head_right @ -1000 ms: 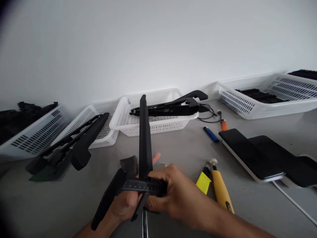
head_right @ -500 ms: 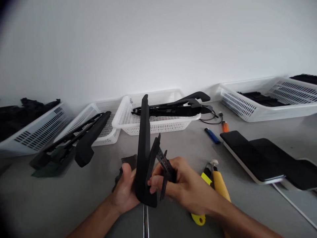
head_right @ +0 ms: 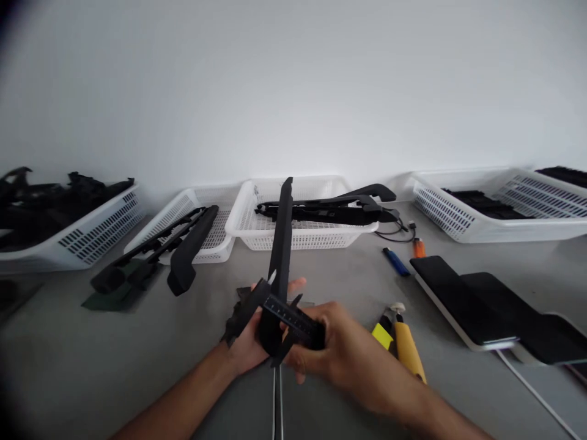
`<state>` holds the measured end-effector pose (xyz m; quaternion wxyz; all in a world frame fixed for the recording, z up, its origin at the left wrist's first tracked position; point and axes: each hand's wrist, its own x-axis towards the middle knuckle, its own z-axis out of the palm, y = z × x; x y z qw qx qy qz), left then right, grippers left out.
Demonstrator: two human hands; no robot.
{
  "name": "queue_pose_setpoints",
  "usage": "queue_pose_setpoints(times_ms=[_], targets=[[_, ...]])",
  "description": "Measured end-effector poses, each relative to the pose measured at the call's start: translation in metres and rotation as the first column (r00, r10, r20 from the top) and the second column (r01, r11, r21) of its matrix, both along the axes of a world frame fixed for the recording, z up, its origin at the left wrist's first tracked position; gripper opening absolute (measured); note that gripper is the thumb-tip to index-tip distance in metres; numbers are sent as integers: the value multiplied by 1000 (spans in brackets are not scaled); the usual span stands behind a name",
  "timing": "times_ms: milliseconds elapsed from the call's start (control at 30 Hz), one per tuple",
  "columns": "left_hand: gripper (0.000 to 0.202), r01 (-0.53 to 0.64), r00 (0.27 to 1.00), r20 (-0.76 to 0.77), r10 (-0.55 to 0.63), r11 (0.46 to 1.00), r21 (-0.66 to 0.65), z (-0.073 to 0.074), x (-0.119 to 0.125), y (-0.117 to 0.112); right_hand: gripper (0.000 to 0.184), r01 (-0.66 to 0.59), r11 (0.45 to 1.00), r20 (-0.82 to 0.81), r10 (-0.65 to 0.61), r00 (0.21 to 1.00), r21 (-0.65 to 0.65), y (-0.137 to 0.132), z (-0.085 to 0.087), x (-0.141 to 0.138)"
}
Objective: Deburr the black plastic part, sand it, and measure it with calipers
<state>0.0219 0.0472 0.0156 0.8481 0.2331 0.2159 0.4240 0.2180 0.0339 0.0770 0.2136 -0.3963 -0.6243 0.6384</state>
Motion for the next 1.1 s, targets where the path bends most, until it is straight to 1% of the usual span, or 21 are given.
queue_pose_setpoints(times_ms=[100,167,233,300,400,467,533,567,633,667,700,767,800,867,933,1033,1100], targets=[[88,-15,999,35,13,998,67,-4,1,6,5,-26,999,208,35,977,-48,-28,15,-6],[84,-36,998,52,30,993,113,-6,3,8,4,-49,997,310,65,948,-61,-47,26,-10],[80,-54,997,55,47,990,128,-5,3,9,8,-74,997,407,79,910,-27,-62,34,-14],[77,-64,997,53,58,989,130,-4,3,9,11,-114,993,481,93,872,14,-73,40,-18],[73,-79,996,59,72,987,137,-2,3,8,11,-153,986,568,91,818,64,-83,38,-25],[73,-98,994,66,89,985,142,-3,3,9,13,-185,979,634,92,768,82,-88,33,-30],[70,-121,991,65,113,984,133,-3,3,9,7,-227,967,660,96,745,115,-93,26,-33],[68,-132,990,64,125,983,125,-4,4,10,21,-243,960,646,100,757,137,-95,24,-33],[61,-155,987,59,149,982,105,-5,5,11,57,-250,950,591,97,801,184,-98,20,-32],[57,-166,985,59,161,981,97,-5,5,12,67,-244,949,564,92,821,200,-98,19,-30],[53,-177,983,59,172,980,89,-5,5,12,68,-232,950,542,85,836,209,-96,19,-27],[50,-193,980,59,189,978,73,-5,4,14,54,-196,952,495,56,867,236,-85,19,-18],[49,-198,979,58,195,978,64,-4,3,15,47,-167,952,466,29,884,258,-75,19,-13],[46,-203,978,50,201,978,42,-5,1,16,39,-109,937,411,-39,911,331,-47,18,0],[45,-202,979,37,201,979,19,-5,-1,17,32,-72,901,392,-113,913,428,-12,19,13],[47,-204,979,24,203,979,9,-5,-3,17,26,-77,844,405,-173,898,531,35,21,28],[50,-242,970,19,242,970,12,-5,-3,16,18,-98,829,410,-166,897,550,55,21,34]])
